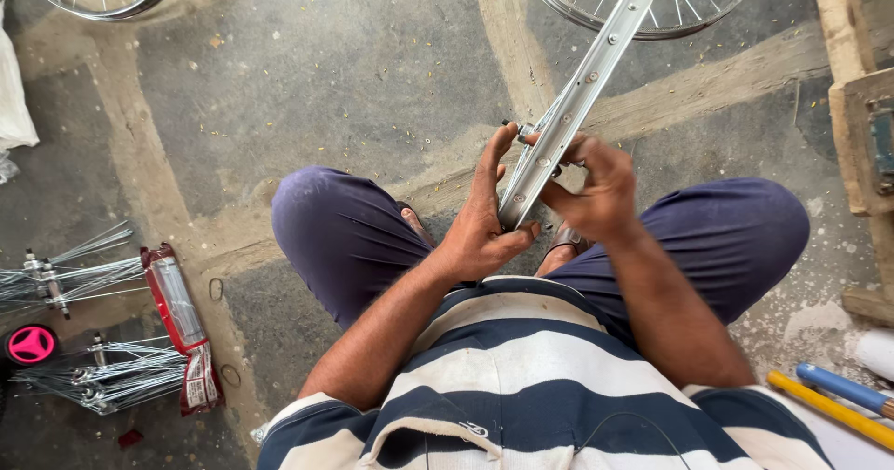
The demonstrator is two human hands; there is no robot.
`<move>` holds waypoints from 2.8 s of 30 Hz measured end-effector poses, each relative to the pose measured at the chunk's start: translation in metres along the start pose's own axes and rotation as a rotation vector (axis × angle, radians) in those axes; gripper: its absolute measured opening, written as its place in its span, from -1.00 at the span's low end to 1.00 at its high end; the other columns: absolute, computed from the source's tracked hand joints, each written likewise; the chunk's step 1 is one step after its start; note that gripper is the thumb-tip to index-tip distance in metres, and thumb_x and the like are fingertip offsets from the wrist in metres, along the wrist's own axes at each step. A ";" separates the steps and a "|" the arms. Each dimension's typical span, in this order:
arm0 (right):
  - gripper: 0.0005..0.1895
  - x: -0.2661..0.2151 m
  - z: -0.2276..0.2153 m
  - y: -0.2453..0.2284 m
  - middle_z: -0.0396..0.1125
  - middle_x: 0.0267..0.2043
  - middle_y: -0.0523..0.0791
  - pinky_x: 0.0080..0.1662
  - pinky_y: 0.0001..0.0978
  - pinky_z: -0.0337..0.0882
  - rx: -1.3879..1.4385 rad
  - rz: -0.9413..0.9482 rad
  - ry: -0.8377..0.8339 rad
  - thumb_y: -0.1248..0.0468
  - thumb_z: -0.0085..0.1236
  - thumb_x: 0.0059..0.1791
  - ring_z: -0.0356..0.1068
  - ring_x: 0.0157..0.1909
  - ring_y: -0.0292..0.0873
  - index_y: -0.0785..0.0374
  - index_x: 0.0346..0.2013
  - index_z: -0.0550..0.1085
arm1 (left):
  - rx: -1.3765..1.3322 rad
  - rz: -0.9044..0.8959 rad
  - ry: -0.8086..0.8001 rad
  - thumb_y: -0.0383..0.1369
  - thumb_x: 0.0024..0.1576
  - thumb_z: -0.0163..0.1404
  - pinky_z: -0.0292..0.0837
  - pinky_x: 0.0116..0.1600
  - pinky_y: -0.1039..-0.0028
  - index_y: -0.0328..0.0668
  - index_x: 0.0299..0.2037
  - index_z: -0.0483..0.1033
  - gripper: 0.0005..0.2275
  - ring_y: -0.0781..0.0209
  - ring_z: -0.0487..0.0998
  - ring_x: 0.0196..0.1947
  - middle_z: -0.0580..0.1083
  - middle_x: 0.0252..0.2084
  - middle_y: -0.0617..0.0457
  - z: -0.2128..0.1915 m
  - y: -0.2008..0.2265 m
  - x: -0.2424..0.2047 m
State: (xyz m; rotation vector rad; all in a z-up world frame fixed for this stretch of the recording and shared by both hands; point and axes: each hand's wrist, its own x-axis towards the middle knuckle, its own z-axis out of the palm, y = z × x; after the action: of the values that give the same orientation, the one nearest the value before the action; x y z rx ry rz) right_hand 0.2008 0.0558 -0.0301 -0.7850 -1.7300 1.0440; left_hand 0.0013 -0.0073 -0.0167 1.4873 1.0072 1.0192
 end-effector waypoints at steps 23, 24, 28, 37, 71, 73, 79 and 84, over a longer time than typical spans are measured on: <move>-0.64 -0.022 0.008 0.009 0.36 0.07 -0.07 0.17 -0.38 0.45 -0.056 0.026 0.023 0.43 0.32 -0.01 0.40 0.15 -0.21 0.32 0.06 0.46 | 0.012 0.098 -0.088 -0.10 0.11 0.29 -0.06 0.66 0.16 -0.27 0.58 -0.18 -0.02 -0.14 0.01 0.65 0.04 0.60 -0.37 -0.022 0.017 0.082; -0.67 -0.020 0.009 0.007 0.37 0.04 -0.08 0.18 -0.38 0.44 -0.072 0.033 0.026 0.46 0.34 0.01 0.40 0.13 -0.22 0.33 0.03 0.44 | 0.015 0.095 -0.101 -0.11 0.12 0.29 -0.03 0.63 0.19 -0.29 0.57 -0.18 -0.02 -0.15 0.03 0.62 0.05 0.58 -0.39 -0.022 0.019 0.093; -0.52 -0.001 0.003 0.006 0.37 0.08 -0.11 0.19 -0.38 0.49 0.212 0.186 0.253 0.45 0.35 -0.03 0.41 0.15 -0.22 0.31 0.12 0.36 | -0.025 0.076 -0.081 -0.34 0.10 0.20 0.00 0.64 0.14 -0.28 0.59 -0.15 -0.10 -0.14 0.12 0.60 0.16 0.56 -0.35 -0.020 0.024 0.094; -0.71 0.006 -0.018 0.026 0.48 0.08 0.04 0.19 -0.33 0.52 0.517 0.269 -0.002 0.43 0.16 0.12 0.49 0.11 -0.15 0.47 0.13 0.48 | 0.063 0.040 0.006 -0.38 0.11 0.14 -0.02 0.65 0.08 -0.20 0.59 -0.19 -0.12 -0.15 0.03 0.64 0.02 0.61 -0.26 -0.007 0.021 0.029; -0.54 0.007 0.006 0.012 0.43 0.16 0.03 0.21 -0.29 0.54 0.262 0.157 0.046 0.35 0.39 -0.02 0.49 0.20 -0.16 0.27 0.04 0.31 | -0.043 0.031 0.040 0.09 0.16 0.17 -0.08 0.67 -0.04 -0.23 0.61 -0.36 0.05 -0.18 -0.06 0.67 -0.11 0.64 -0.34 -0.001 0.007 0.022; -0.51 0.017 -0.018 0.012 0.40 0.15 0.02 0.24 -0.29 0.51 0.510 0.266 -0.140 0.37 0.34 -0.05 0.45 0.21 -0.16 0.32 0.11 0.33 | -0.054 0.021 0.041 0.08 0.16 0.18 -0.03 0.65 0.00 -0.24 0.60 -0.34 0.04 -0.19 -0.01 0.66 -0.10 0.64 -0.34 -0.003 0.009 0.022; -0.58 -0.003 0.015 0.033 0.47 0.05 -0.04 0.07 -0.28 0.59 0.440 0.243 0.156 0.50 0.33 0.02 0.51 0.06 -0.20 0.33 0.13 0.39 | 0.020 0.049 0.047 0.02 0.19 0.19 0.03 0.64 0.03 -0.25 0.61 -0.30 0.00 -0.21 0.01 0.66 -0.05 0.64 -0.32 0.002 0.012 0.022; -0.56 0.003 0.013 0.029 0.50 -0.04 -0.12 0.04 -0.43 0.55 0.483 0.424 0.007 0.43 0.17 -0.01 0.52 -0.02 -0.30 0.38 0.18 0.48 | -0.147 -0.090 0.044 0.08 0.09 0.19 0.20 0.49 0.04 -0.28 0.56 -0.31 0.05 -0.19 0.18 0.48 0.01 0.56 -0.31 -0.002 0.018 0.022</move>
State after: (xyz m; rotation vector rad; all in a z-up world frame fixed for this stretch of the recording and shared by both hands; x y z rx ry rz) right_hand 0.1888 0.0666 -0.0573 -0.8493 -1.2453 1.6630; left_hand 0.0076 0.0117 0.0033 1.2934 0.9995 1.0425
